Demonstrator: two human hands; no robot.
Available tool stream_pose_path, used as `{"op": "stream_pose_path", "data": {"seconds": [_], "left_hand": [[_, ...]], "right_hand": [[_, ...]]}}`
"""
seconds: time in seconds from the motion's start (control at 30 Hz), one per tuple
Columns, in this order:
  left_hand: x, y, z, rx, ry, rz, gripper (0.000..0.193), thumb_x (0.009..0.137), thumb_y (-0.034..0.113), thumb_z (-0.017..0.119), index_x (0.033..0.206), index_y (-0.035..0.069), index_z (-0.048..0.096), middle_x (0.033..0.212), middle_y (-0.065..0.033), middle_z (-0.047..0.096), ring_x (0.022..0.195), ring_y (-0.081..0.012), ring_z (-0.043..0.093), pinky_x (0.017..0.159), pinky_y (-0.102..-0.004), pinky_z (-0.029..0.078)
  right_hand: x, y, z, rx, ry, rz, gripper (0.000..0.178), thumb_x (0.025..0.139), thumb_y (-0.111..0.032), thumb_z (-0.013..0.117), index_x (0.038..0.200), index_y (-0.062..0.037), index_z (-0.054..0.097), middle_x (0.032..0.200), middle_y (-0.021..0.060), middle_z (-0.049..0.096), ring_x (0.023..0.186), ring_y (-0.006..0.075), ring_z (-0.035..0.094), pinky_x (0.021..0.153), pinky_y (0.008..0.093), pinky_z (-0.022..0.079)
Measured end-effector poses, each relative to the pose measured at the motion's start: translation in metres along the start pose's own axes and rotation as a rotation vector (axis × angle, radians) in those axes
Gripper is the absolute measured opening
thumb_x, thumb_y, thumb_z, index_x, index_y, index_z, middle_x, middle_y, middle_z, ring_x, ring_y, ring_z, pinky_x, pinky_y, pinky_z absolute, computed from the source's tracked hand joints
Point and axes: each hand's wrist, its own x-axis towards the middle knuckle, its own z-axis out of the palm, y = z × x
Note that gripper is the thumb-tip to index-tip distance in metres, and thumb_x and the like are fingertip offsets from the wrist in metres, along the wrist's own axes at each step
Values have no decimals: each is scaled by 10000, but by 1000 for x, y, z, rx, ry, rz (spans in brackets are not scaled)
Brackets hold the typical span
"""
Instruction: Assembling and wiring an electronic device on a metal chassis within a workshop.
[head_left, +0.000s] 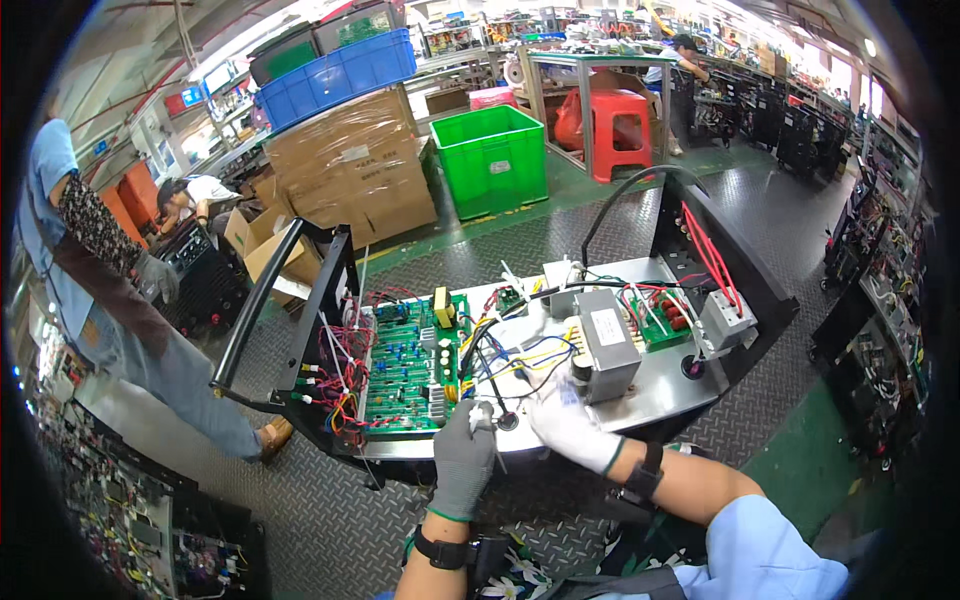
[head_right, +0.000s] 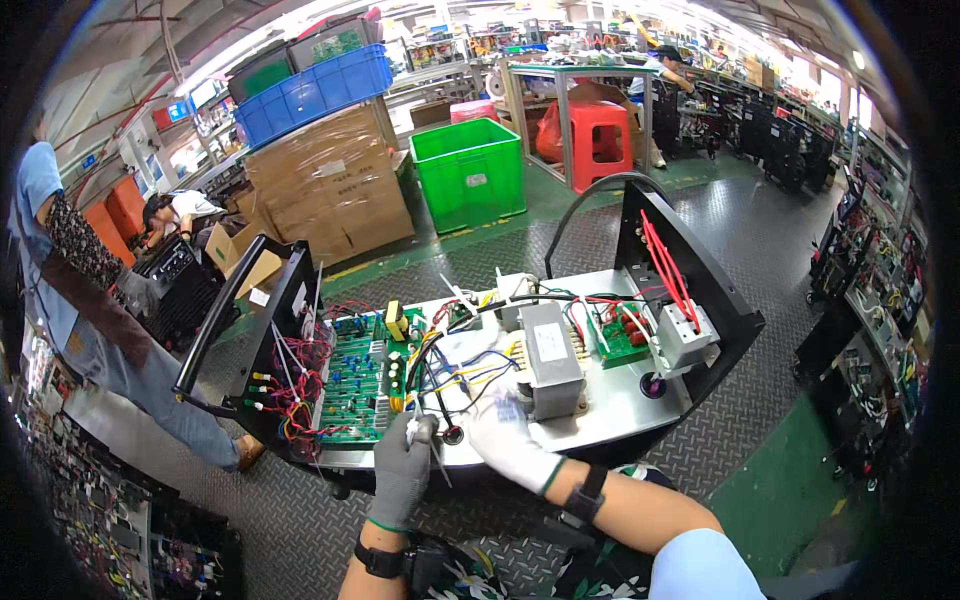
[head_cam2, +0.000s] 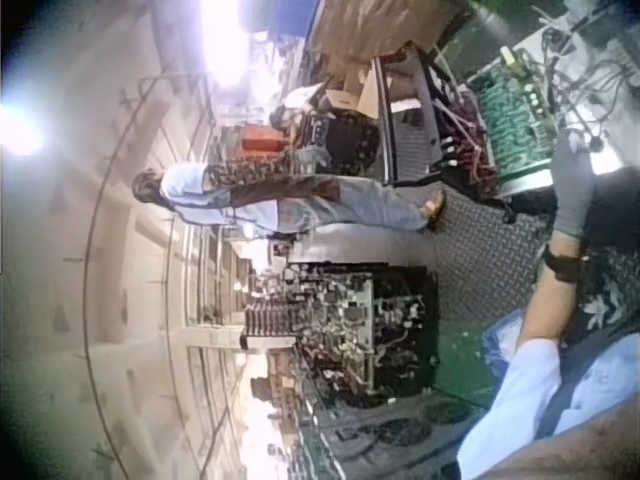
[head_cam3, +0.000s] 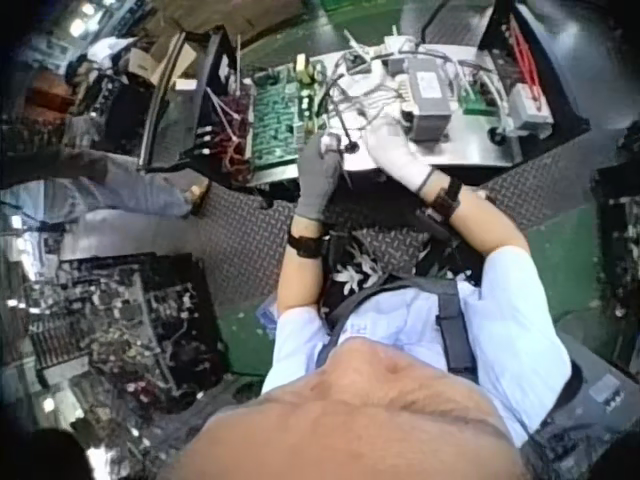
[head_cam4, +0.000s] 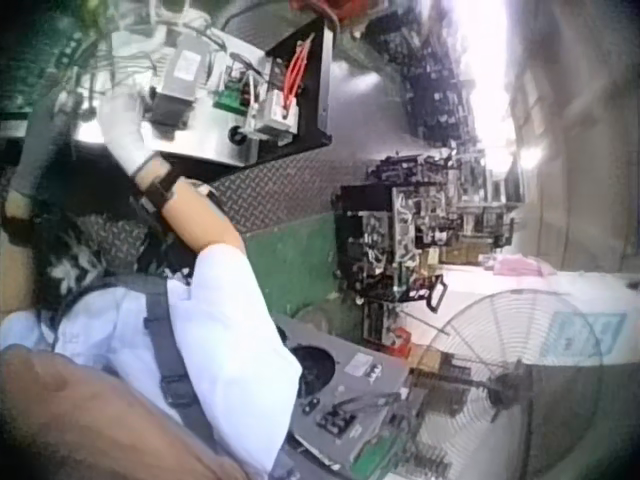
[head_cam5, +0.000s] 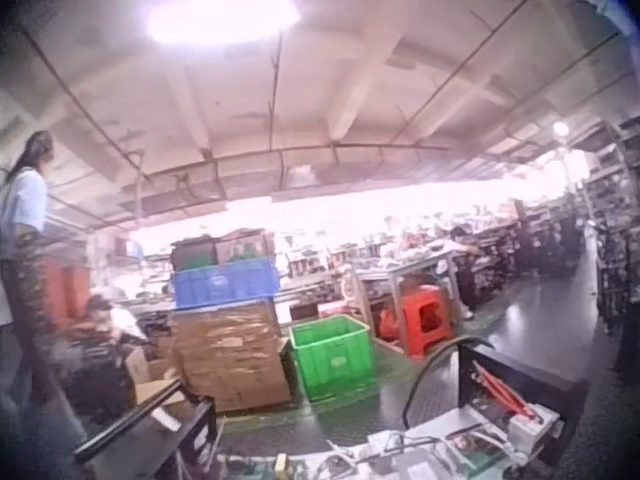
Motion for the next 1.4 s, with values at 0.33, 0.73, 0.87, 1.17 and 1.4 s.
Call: {"op": "stream_pose_path", "data": {"seconds": [0.33,0.73,0.87,1.17,1.4], "left_hand": [[-13,12,1,232,-76,-48,200,881,230,534,983,63,569,722,-229,598,695,-421,597,592,-472,440],[-15,12,-16,254,-75,6,236,810,209,599,1018,97,601,695,-186,616,685,-379,618,592,-467,461],[-6,18,-19,311,24,56,237,781,208,600,965,62,629,794,-164,657,742,-333,653,644,-428,506],[35,11,18,662,-214,-70,160,765,200,591,810,60,653,803,-168,668,781,-355,655,687,-457,503],[33,19,21,732,-245,-219,178,806,204,557,934,110,638,865,-145,683,824,-322,670,719,-436,513]], "right_hand": [[26,19,3,1048,-267,635,353,927,-252,502,1203,-42,565,1061,96,637,900,171,607,756,319,490],[38,5,-2,512,-646,494,385,942,-323,333,1046,-37,569,878,167,649,789,326,609,706,419,460],[38,4,-2,602,-546,625,314,881,-278,444,742,-55,616,649,137,600,596,278,583,595,409,454],[52,32,-3,482,-436,47,242,886,-222,456,913,-54,627,929,176,630,822,311,590,758,403,464],[53,29,1,463,-619,204,341,904,-302,425,982,-35,624,1022,185,640,922,324,600,830,412,450]]}}
